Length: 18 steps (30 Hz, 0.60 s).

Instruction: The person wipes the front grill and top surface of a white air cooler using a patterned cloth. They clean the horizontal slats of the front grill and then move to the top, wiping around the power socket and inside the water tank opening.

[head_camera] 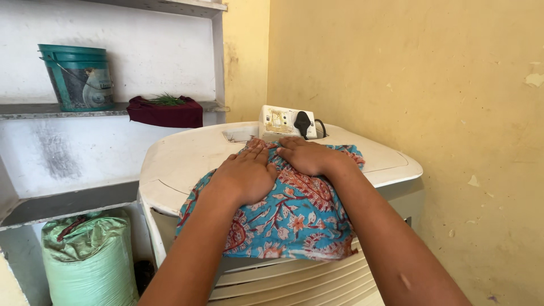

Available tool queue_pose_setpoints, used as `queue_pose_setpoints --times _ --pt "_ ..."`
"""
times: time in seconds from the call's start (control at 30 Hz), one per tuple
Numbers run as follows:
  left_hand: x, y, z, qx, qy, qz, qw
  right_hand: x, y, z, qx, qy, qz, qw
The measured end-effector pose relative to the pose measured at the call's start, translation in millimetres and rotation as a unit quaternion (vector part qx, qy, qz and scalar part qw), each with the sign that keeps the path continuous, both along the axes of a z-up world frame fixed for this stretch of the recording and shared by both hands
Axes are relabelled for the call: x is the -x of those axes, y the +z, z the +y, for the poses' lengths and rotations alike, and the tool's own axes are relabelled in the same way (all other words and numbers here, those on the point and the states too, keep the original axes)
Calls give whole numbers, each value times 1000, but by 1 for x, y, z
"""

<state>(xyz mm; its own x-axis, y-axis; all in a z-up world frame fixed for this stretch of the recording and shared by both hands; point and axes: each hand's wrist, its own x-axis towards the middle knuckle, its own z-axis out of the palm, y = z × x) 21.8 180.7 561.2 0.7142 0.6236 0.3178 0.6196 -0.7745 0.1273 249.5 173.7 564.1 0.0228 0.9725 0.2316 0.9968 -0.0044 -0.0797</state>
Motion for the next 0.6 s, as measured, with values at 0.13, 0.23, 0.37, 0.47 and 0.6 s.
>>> queue_pose_setpoints --times 0.13,0.23,0.37,0.47,0.6 --pt "7 -1 -6 27 17 20 999 9 3 -5 -13 9 -7 1000" --pt "1 2 3 31 26 34 999 27 7 -29 -24 -20 6 1000" --pt "-15 6 23 55 45 38 997 55 8 -66 -29 -44 3 999" --pt "-20 8 29 73 46 45 995 65 6 -77 -36 -42 -2 998" --pt "-15 5 23 47 52 40 997 51 2 -59 -22 -38 -4 999"
